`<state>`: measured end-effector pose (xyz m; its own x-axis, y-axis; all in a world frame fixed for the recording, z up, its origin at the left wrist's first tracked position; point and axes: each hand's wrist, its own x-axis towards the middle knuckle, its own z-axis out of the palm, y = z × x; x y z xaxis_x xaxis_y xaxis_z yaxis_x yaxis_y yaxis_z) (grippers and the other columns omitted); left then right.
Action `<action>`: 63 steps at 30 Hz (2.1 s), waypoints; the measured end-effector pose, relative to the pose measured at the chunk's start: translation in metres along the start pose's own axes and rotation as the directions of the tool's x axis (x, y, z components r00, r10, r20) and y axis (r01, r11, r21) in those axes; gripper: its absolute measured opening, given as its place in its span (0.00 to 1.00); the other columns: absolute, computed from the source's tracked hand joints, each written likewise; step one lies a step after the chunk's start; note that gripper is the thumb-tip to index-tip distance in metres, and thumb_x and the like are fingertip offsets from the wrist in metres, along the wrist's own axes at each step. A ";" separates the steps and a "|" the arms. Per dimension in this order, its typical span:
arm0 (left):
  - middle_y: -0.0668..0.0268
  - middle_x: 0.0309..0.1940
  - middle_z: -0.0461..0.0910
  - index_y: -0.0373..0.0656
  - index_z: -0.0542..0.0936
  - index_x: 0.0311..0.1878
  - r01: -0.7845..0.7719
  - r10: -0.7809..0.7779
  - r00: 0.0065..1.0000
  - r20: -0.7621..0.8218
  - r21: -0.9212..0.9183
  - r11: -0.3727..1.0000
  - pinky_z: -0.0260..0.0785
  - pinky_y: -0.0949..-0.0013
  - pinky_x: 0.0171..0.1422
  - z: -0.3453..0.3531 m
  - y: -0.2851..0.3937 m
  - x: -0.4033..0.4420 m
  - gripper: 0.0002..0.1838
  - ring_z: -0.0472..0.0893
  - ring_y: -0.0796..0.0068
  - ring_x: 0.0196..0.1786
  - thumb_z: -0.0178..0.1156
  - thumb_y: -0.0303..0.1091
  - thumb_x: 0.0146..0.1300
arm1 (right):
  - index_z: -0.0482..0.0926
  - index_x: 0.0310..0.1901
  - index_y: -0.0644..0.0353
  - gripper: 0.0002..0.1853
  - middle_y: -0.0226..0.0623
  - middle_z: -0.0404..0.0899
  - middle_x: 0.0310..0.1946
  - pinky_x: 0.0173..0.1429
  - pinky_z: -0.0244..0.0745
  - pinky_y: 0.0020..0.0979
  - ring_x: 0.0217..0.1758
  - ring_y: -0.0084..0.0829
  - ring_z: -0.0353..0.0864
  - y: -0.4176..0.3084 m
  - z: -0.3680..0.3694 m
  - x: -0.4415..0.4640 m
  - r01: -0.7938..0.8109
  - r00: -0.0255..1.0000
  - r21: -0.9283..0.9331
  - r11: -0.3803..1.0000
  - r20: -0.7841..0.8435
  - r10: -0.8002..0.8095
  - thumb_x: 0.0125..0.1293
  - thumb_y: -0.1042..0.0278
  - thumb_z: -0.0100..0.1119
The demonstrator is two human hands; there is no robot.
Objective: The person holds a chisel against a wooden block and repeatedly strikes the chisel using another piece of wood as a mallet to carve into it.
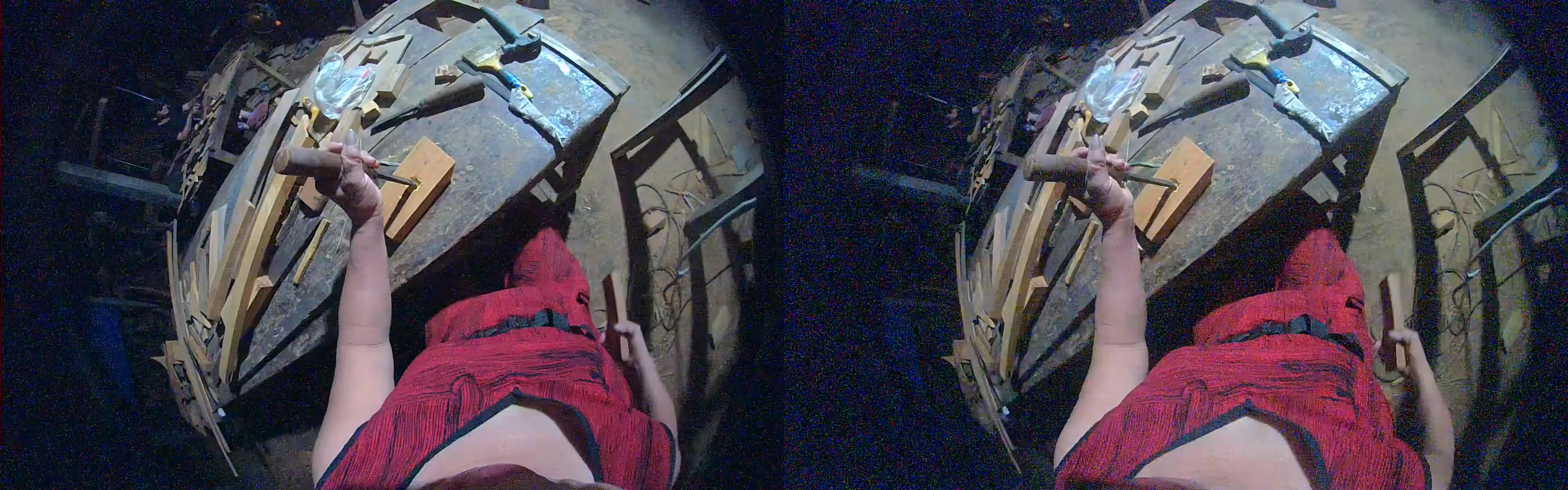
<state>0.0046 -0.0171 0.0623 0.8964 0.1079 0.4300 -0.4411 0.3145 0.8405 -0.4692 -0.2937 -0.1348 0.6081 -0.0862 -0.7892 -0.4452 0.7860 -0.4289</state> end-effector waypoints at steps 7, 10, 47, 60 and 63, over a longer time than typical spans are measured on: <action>0.68 0.16 0.68 0.44 0.66 0.34 -0.106 0.097 0.994 -0.057 -0.170 0.980 0.67 0.75 0.23 -0.021 0.006 -0.018 0.12 0.71 0.78 0.16 0.61 0.27 0.55 | 0.65 0.51 0.59 0.31 0.33 0.71 0.25 0.22 0.68 0.30 0.20 0.27 0.71 -0.125 0.075 0.055 0.632 0.775 -0.231 0.739 0.205 -0.598 0.42 0.66 0.64; 0.69 0.15 0.67 0.45 0.65 0.34 -0.137 0.123 0.988 -0.090 -0.179 0.974 0.68 0.72 0.21 -0.030 0.008 -0.019 0.12 0.70 0.76 0.16 0.61 0.30 0.56 | 0.68 0.54 0.59 0.34 0.30 0.71 0.26 0.24 0.67 0.26 0.22 0.24 0.71 -0.169 0.153 0.041 0.673 0.738 -0.417 0.611 0.334 -0.586 0.41 0.66 0.67; 0.65 0.18 0.72 0.43 0.64 0.33 -0.204 0.193 0.965 -0.180 -0.044 0.978 0.71 0.70 0.29 -0.053 -0.010 -0.033 0.11 0.74 0.73 0.21 0.58 0.29 0.55 | 0.62 0.48 0.58 0.34 0.47 0.76 0.24 0.35 0.76 0.44 0.30 0.50 0.79 -0.139 0.574 -0.082 0.674 -0.225 0.169 -0.719 0.974 0.018 0.42 0.55 0.69; 0.63 0.21 0.73 0.43 0.63 0.38 -0.299 0.327 0.905 -0.271 0.139 0.944 0.70 0.70 0.27 -0.052 -0.026 -0.030 0.14 0.74 0.73 0.21 0.58 0.29 0.53 | 0.66 0.49 0.55 0.29 0.43 0.77 0.28 0.32 0.76 0.41 0.31 0.45 0.80 -0.142 0.562 -0.046 0.552 -0.071 0.137 -0.823 0.991 0.118 0.47 0.54 0.64; 0.61 0.24 0.76 0.42 0.66 0.41 -0.233 0.268 0.920 -0.287 0.151 0.961 0.69 0.73 0.26 -0.074 -0.059 -0.024 0.14 0.74 0.77 0.22 0.57 0.29 0.53 | 0.70 0.47 0.53 0.26 0.42 0.77 0.28 0.32 0.76 0.41 0.31 0.43 0.80 -0.160 0.597 -0.007 0.513 -0.114 0.222 -0.829 0.975 0.190 0.46 0.54 0.63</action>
<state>0.0121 0.0311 -0.0220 0.7190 0.4543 0.5260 -0.6392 0.1351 0.7571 -0.0099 -0.0530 0.2017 0.4864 0.7565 0.4372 0.8270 -0.5600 0.0489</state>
